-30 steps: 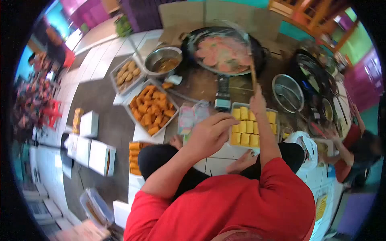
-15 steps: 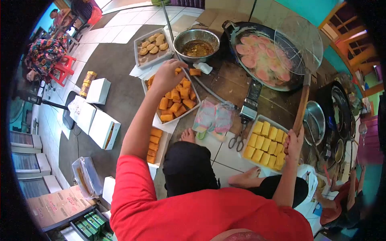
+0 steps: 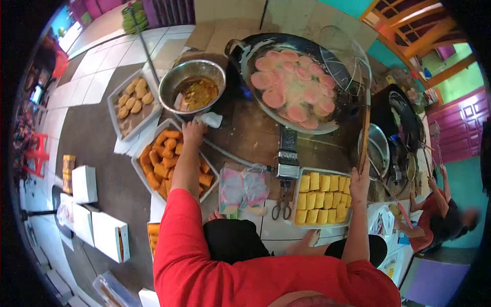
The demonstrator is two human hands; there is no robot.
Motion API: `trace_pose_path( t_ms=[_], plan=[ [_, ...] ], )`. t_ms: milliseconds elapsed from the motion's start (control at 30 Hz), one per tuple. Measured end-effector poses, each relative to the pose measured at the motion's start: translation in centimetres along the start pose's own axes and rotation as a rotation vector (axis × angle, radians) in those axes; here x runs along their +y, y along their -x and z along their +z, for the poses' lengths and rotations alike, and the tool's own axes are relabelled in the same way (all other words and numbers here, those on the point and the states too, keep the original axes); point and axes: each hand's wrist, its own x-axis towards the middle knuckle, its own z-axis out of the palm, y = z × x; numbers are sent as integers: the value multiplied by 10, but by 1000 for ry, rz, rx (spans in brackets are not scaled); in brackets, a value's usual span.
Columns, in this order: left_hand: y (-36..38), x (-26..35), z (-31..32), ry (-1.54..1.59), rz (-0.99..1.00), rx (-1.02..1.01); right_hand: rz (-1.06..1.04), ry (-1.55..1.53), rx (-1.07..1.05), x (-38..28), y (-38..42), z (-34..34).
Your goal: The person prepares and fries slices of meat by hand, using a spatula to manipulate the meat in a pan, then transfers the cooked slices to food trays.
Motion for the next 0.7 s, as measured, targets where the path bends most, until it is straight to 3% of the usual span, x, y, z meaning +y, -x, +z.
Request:
trace_pose_path(
  t_ms=[200,267,367,400,500,567,700],
  plan=[
    [-17,-1,10,14,55,4,55,38,-47,6,-30,36],
    [-18,-3,1,21,20,-49,289,-247,-205,-21,-38,37],
    [6,-5,-37,226,-127,-149,297,-355,-307,-38,-33,34],
    [18,-9,-58,324,-193,-178,190,-305,-271,-32,-23,35],
    [95,-29,-117,376,-123,-193,-76,-197,-197,-40,15,8],
    [160,-30,-140,269,-149,-9,-142,-178,-190,-46,39,-16],
    [261,-48,-158,484,-105,218,-188,-134,-101,-26,55,-44]
  ],
)
